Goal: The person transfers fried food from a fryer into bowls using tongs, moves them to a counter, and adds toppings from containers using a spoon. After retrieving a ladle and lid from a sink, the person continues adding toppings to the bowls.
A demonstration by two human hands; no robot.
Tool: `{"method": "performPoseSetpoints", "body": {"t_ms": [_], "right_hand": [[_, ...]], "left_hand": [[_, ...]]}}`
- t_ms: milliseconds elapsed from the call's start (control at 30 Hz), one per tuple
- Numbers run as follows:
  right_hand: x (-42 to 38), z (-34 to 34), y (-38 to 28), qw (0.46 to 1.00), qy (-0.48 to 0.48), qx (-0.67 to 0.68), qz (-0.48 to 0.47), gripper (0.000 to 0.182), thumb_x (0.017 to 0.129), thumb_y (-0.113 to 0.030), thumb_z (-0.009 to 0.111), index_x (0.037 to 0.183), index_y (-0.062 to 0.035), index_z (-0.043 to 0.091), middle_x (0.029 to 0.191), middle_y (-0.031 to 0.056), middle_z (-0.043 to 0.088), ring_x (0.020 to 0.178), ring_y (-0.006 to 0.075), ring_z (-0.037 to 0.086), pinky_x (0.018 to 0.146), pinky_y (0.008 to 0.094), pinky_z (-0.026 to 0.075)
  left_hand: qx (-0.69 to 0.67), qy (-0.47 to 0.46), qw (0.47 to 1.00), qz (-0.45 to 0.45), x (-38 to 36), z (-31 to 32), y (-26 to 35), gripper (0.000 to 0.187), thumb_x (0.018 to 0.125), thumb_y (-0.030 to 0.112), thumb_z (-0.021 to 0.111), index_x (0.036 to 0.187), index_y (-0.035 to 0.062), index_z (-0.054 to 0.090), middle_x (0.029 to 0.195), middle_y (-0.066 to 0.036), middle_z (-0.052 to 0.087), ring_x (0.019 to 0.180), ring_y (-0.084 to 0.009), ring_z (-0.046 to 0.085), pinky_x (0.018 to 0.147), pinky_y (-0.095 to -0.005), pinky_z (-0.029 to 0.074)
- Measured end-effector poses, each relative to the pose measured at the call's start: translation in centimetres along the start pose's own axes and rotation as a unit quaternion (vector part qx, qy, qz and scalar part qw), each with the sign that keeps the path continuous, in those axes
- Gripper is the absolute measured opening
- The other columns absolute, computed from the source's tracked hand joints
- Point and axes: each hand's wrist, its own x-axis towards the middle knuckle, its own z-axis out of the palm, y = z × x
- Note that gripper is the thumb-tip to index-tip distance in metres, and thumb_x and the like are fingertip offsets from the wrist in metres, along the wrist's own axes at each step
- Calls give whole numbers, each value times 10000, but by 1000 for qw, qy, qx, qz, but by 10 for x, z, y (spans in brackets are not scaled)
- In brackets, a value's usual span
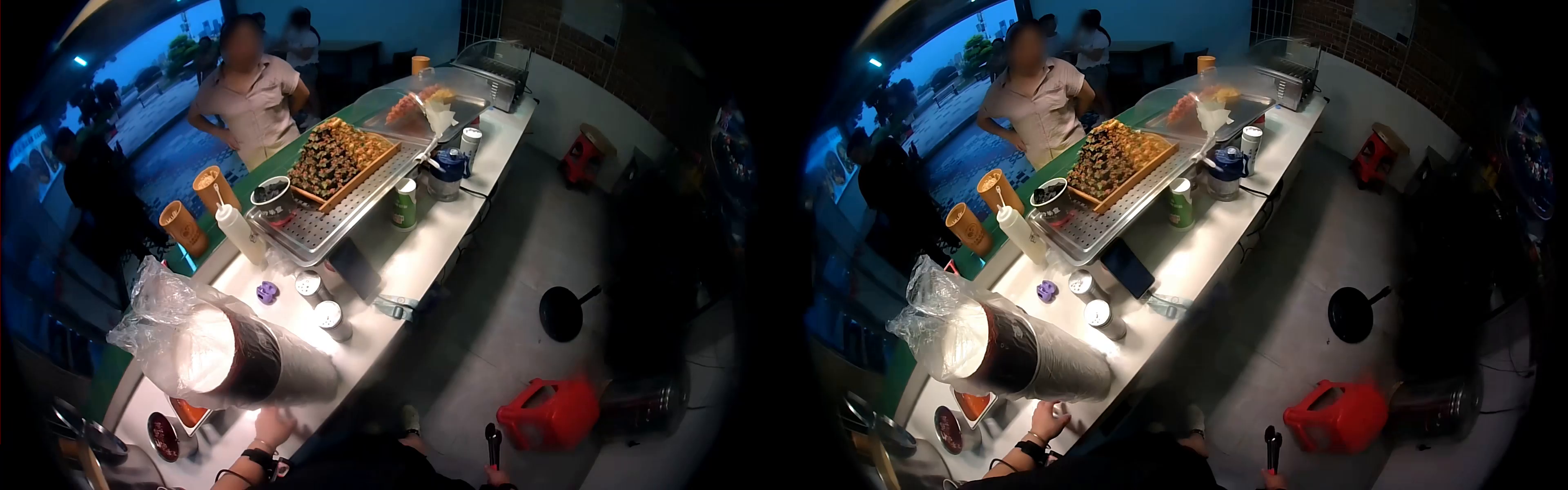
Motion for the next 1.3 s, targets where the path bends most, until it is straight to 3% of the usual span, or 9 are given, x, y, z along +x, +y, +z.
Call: {"method": "performPoseSetpoints", "body": {"t_ms": [133,267,500,633,700,767,1033,1167,1300], "right_hand": [[42,-4,7,998,-16,-62,21,580,756,-581,670,848,-9,661,732,96,649,658,235,628,646,383,497],[-29,-93,-177,997,-57,22,-44,483,806,-507,663,857,-29,617,691,83,614,576,237,600,577,391,479],[-32,-155,-334,964,0,16,-265,415,830,-424,672,840,-34,533,608,90,553,449,226,555,421,372,445],[20,-138,-319,966,-79,45,-240,430,796,-410,723,908,-24,570,635,61,560,521,192,560,474,363,466],[135,-86,-236,954,-53,-34,-292,562,856,-585,561,1125,-96,625,843,113,635,736,203,557,630,406,446],[96,-105,-234,954,-64,-52,-288,451,866,-473,599,1037,-56,633,666,53,552,628,202,522,578,403,436],[75,-94,-236,919,-155,-181,-315,387,860,-420,642,942,-42,627,652,40,550,580,162,523,504,343,418],[-41,-75,-312,931,-121,-234,-252,470,782,-423,732,957,-11,589,643,67,566,512,189,560,471,365,472],[-64,-23,-315,873,-171,-306,-340,477,778,-440,731,937,-13,592,652,62,571,551,196,581,494,372,483]], "left_hand": [[58,-80,992,-80,-1,-7,37,531,696,381,727,1073,24,617,1076,-219,618,986,-367,600,827,-444,495],[118,-55,991,-42,-1,9,45,567,654,449,740,1025,31,642,1021,-228,644,959,-387,608,827,-445,494],[35,-10,998,-46,-3,3,72,722,556,403,818,1177,105,601,1202,-191,577,1123,-369,531,964,-413,431],[27,-49,987,-153,-3,-2,82,800,551,429,827,1222,84,560,1205,-212,552,1155,-381,502,966,-407,432],[37,-79,976,-202,-6,4,81,823,558,429,828,1243,75,541,1221,-214,533,1176,-385,483,970,-406,430],[-6,93,988,-125,-17,10,79,780,570,391,824,1220,69,538,1247,-217,494,1197,-383,458,984,-409,422],[-155,274,945,-93,-79,58,4,471,668,235,740,1064,34,584,1134,-193,556,1116,-366,508,962,-427,428],[-451,299,824,-167,-153,32,-20,265,830,163,672,1061,46,611,1056,-102,641,938,-212,624,832,-324,491],[-747,396,510,-158,-253,-26,-46,195,918,159,568,1086,60,574,1022,-93,645,904,-164,613,751,-275,481]]}}
